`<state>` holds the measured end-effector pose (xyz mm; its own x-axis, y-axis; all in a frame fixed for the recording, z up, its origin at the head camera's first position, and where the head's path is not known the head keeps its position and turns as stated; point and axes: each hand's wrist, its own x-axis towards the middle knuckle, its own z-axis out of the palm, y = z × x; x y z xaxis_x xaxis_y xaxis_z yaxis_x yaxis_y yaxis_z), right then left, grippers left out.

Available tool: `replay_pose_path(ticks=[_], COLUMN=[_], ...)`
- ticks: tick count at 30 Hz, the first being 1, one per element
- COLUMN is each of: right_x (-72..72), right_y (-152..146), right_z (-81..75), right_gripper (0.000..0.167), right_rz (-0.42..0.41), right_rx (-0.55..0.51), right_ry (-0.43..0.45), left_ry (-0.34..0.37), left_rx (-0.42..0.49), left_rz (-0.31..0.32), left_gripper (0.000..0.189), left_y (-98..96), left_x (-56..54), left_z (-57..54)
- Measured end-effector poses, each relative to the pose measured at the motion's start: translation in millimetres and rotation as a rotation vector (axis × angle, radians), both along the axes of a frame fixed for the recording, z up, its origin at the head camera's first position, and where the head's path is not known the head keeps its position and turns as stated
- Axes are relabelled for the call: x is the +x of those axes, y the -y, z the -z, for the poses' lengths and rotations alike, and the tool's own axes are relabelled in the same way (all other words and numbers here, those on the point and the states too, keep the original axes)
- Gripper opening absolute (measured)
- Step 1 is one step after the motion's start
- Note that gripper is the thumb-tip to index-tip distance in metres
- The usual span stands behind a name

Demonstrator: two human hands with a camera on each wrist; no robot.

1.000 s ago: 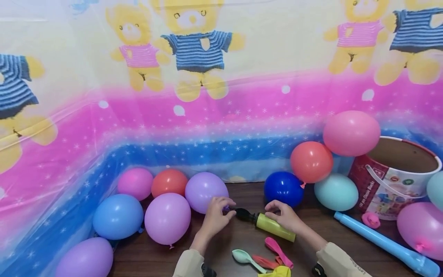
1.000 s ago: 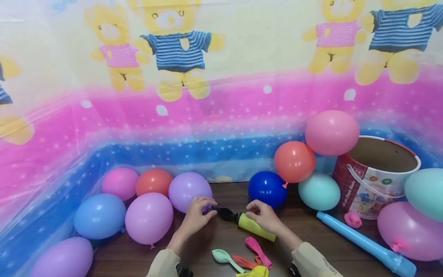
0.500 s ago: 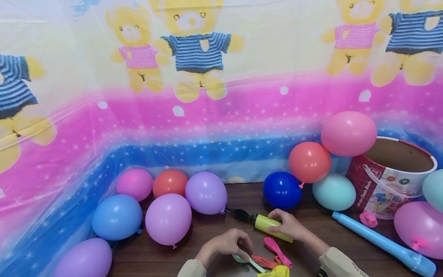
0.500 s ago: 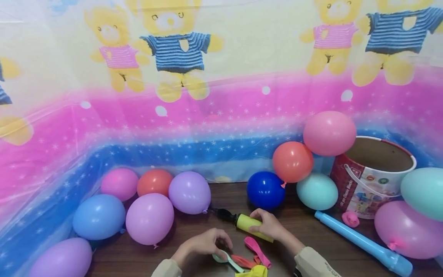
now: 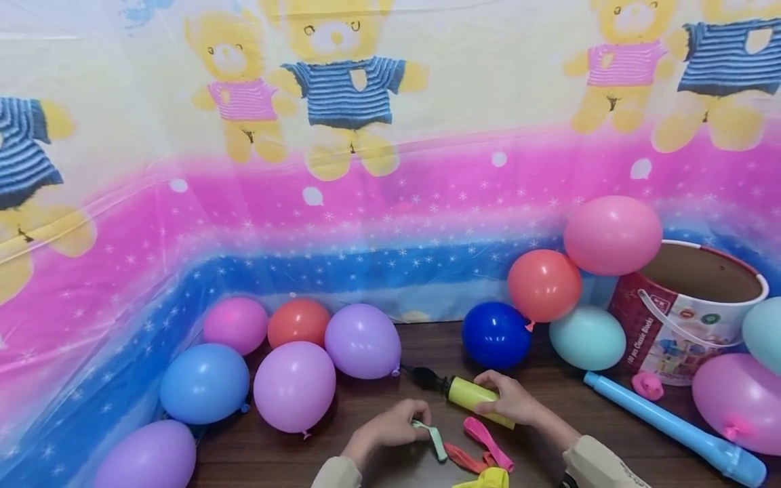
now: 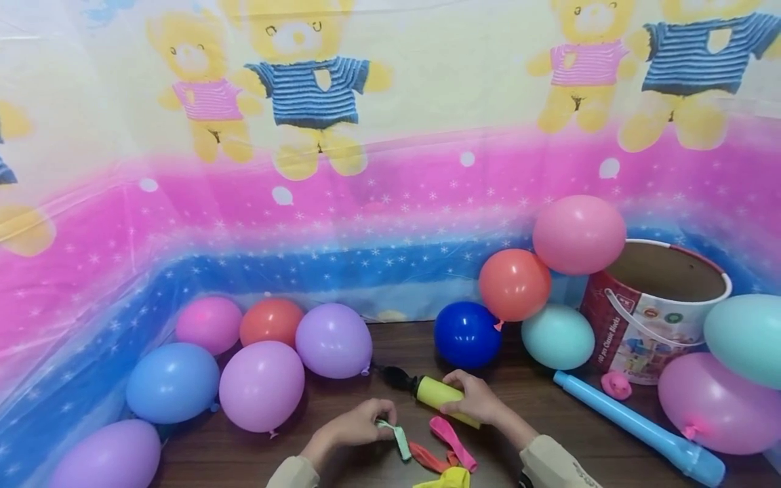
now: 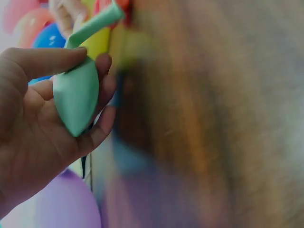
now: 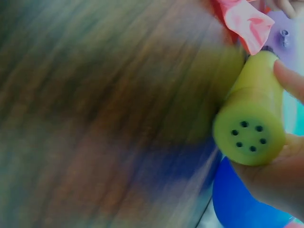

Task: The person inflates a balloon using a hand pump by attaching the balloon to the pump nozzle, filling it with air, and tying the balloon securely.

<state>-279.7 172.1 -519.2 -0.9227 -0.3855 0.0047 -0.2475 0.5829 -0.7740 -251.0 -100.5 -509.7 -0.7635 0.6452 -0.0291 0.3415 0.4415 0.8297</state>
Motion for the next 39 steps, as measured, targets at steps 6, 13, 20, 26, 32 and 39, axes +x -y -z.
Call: replay_pose_path(ticks=[6,13,20,26,32,39], right_x=[6.0,19.6,32.0,33.3,29.4,27.6], right_y=[-6,-22,-33,-34,-33,-35], right_z=[0.3,-25.2,-54.4,-71.4,-74.1,-73.7], right_gripper=[0.05,0.05,0.047,0.043,0.042,0.041], right_rz=[0.049,0.07,0.048,-0.002,-0.047,-0.14], right_rx=[-0.005,-0.042,-0.107,-0.158,-0.174,-0.151], right_ry=[-0.016,-0.072,-0.092,-0.129,-0.106,-0.082], left_ry=[0.077,0.075,0.071,-0.002,-0.045,-0.194], left_rx=[0.236,0.36,0.471,0.434,0.418,0.271], left_rz=[-0.103,-0.247,-0.365,-0.402,-0.399,-0.32], left_gripper=[0.019,0.024,0.03,0.03,0.027,0.015], left_y=[8.8,19.3,26.8,29.8,31.3,40.8], left_x=[-8.6,-17.1,-22.9,-24.7,-23.8,-22.6], left_z=[-17.1,-48.0,-61.9,-69.7,-70.6,-71.5])
